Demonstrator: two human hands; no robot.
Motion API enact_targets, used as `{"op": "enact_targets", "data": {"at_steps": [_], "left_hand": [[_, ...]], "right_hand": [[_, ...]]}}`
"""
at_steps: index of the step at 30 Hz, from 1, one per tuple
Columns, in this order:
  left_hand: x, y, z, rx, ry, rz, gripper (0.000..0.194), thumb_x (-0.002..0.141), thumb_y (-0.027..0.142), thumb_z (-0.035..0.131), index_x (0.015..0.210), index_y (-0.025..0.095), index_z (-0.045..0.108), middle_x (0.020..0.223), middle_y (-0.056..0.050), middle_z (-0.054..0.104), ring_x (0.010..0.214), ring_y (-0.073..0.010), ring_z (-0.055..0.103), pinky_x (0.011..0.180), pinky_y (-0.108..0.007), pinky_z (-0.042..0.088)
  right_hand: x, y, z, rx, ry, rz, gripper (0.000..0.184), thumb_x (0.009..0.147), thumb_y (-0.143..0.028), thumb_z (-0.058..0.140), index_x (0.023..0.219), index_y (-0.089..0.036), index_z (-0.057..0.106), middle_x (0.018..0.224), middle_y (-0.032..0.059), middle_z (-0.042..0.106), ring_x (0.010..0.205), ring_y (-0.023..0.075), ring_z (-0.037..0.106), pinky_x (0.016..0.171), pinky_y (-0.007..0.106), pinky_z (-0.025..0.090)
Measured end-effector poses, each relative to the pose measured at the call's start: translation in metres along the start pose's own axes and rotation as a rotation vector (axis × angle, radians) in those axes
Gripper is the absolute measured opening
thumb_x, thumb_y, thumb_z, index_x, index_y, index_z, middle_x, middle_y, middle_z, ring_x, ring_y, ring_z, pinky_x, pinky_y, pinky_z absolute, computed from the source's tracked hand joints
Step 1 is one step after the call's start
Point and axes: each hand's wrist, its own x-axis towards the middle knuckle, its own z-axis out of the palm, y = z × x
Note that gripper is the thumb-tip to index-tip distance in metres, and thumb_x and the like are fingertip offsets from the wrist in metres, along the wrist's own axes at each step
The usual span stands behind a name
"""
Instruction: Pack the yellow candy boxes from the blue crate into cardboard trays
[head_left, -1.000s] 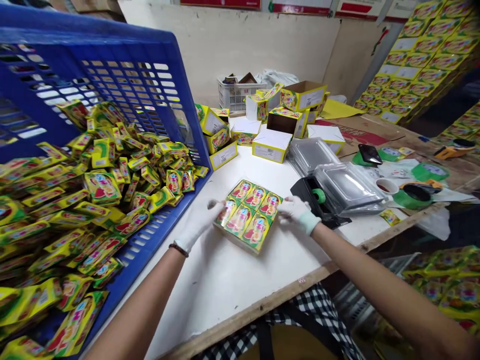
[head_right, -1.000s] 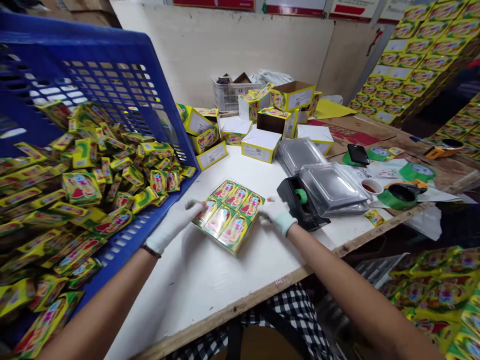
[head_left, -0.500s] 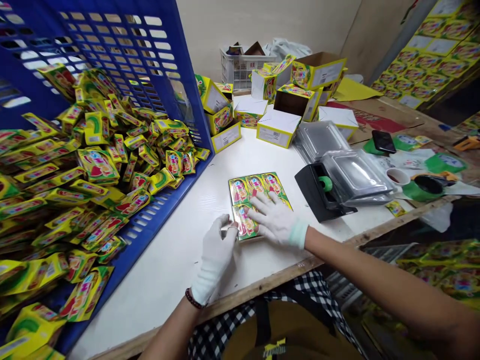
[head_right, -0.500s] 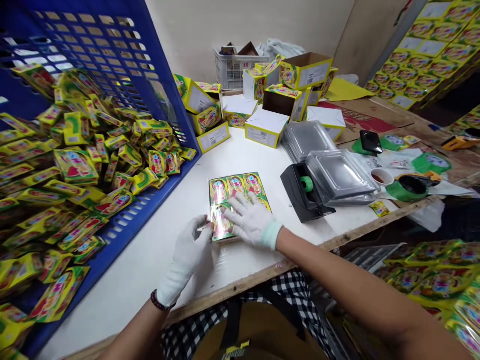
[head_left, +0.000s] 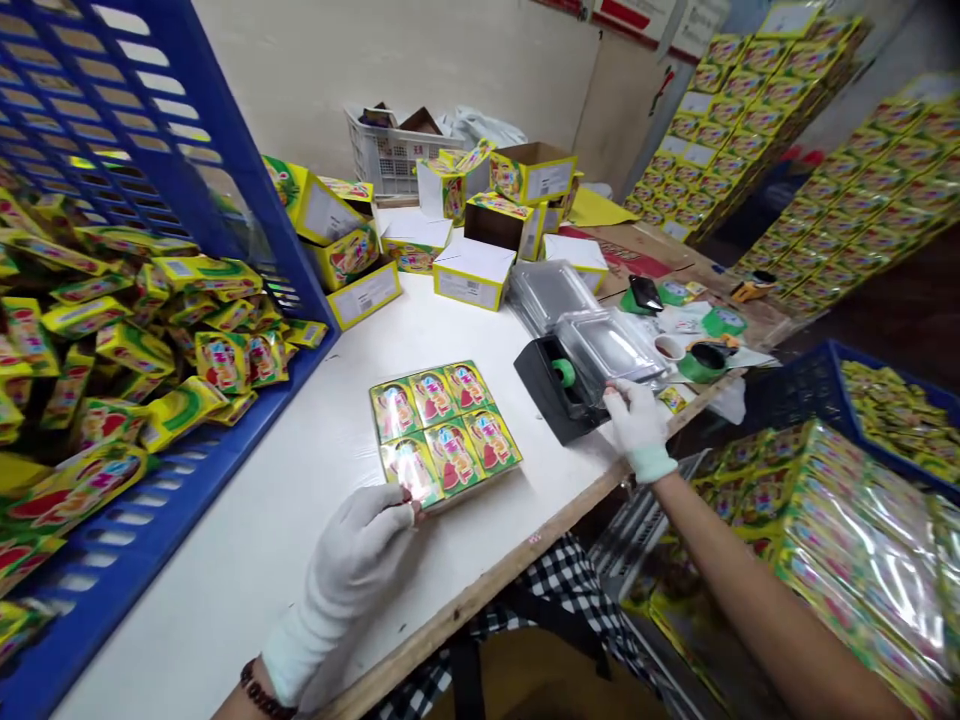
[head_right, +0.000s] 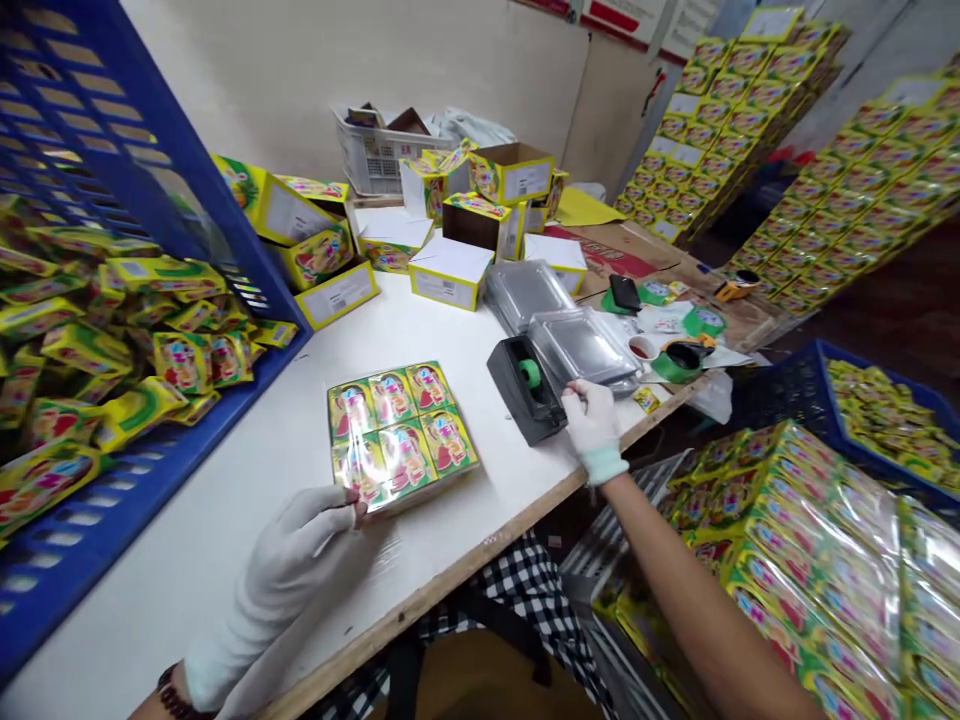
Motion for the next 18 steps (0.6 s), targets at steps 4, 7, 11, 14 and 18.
{"op": "enact_targets", "data": {"at_steps": [4, 7, 11, 14, 18], "left_hand": [[0.0, -0.003, 0.0, 0.028, 0.012, 0.044, 0.014, 0.086, 0.007, 0.057, 0.094, 0.019, 0.059, 0.093, -0.008, 0.066, 0.08, -0.0168, 0.064, 0.069, -0.028, 0.053], [0.001, -0.005, 0.0, 0.04, 0.006, 0.064, 0.012, 0.087, 0.008, 0.058, 0.094, 0.018, 0.059, 0.093, -0.008, 0.066, 0.08, -0.017, 0.064, 0.07, -0.028, 0.054], [0.001, -0.006, 0.001, 0.044, -0.001, 0.077, 0.009, 0.087, 0.01, 0.059, 0.092, 0.017, 0.059, 0.093, -0.009, 0.065, 0.081, -0.0174, 0.063, 0.07, -0.028, 0.053], [0.0, -0.007, 0.001, 0.041, -0.008, 0.082, 0.009, 0.087, 0.011, 0.06, 0.094, 0.017, 0.059, 0.095, -0.009, 0.064, 0.082, -0.0175, 0.063, 0.07, -0.028, 0.053], [-0.002, -0.008, 0.004, 0.039, -0.009, 0.085, 0.012, 0.086, 0.009, 0.061, 0.096, 0.016, 0.059, 0.097, -0.01, 0.063, 0.083, -0.018, 0.062, 0.071, -0.029, 0.053]], "right_hand": [[0.032, 0.032, -0.008, 0.066, -0.259, 0.111, 0.034, 0.077, -0.049, 0.059, 0.073, -0.018, 0.072, 0.082, 0.0084, 0.071, 0.085, 0.0264, 0.065, 0.085, 0.041, 0.049], [0.03, 0.039, -0.003, 0.143, -0.287, 0.146, 0.036, 0.072, -0.052, 0.064, 0.079, -0.018, 0.074, 0.086, 0.007, 0.073, 0.077, 0.0232, 0.064, 0.074, 0.037, 0.051], [0.006, 0.04, -0.014, 0.195, -0.178, 0.138, 0.038, 0.07, -0.055, 0.067, 0.081, -0.019, 0.073, 0.11, 0.0089, 0.069, 0.101, 0.0255, 0.061, 0.087, 0.038, 0.047], [-0.016, 0.042, -0.027, 0.222, -0.106, 0.127, 0.035, 0.072, -0.054, 0.068, 0.075, -0.019, 0.071, 0.109, 0.0077, 0.067, 0.111, 0.0264, 0.056, 0.098, 0.037, 0.04], [-0.036, 0.049, -0.026, 0.311, -0.143, 0.215, 0.038, 0.075, -0.056, 0.068, 0.073, -0.018, 0.067, 0.073, 0.0018, 0.064, 0.071, 0.0182, 0.057, 0.069, 0.031, 0.045]]}}
